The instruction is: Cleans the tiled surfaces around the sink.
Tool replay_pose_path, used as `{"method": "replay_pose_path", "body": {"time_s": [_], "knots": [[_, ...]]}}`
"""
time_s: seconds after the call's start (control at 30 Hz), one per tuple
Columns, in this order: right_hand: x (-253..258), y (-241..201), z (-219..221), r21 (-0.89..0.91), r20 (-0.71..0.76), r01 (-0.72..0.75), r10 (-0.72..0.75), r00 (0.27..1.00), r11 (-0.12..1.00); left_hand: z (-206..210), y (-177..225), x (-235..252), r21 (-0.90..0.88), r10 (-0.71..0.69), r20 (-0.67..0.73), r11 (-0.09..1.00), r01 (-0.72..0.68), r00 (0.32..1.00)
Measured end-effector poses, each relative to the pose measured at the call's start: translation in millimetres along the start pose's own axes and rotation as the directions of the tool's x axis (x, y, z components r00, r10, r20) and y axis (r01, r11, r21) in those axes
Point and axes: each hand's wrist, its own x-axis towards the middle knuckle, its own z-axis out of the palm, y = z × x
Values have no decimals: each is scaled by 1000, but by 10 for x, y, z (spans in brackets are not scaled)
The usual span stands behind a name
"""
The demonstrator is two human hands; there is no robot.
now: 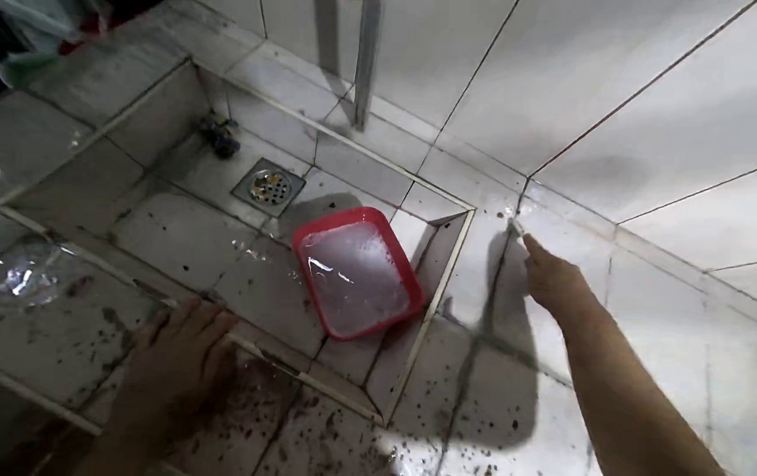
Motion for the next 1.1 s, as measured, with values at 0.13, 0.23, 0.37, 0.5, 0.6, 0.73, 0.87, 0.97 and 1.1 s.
{"method": "replay_pose_path", "body": {"time_s": [0.13,0.23,0.37,0.5,0.6,0.73,0.87,0.97,1.1], "knots": [[-2,-265,49,-197,-5,-162,164,986,967,12,-39,19,-47,-15,40,999,17,999],[420,-432,-43,-212,-33,-232,231,972,949,10,-56,18,-44,-33,45,998,35,998],[763,-551,-44,-227,-83,-268,255,963,936,-21,-36,0,-42,-28,35,999,30,999],[176,-554,116,-203,-101,-299,284,953,932,-7,-13,12,-54,-21,12,998,22,1000],[0,-558,115,-251,-54,-273,268,962,929,4,-44,16,-36,-19,1,999,19,1000],[646,-427,-50,-295,4,-217,228,974,931,-17,-16,34,-31,-20,17,999,20,1000],[1043,-423,-95,-355,35,-181,207,978,917,-50,-7,23,-50,-21,25,998,23,999],[537,-455,-38,-294,9,-191,202,979,937,-30,-33,42,-38,-18,29,999,20,999],[230,-482,75,-362,64,-194,231,971,912,8,-53,28,-46,-18,5,999,18,1000]]}}
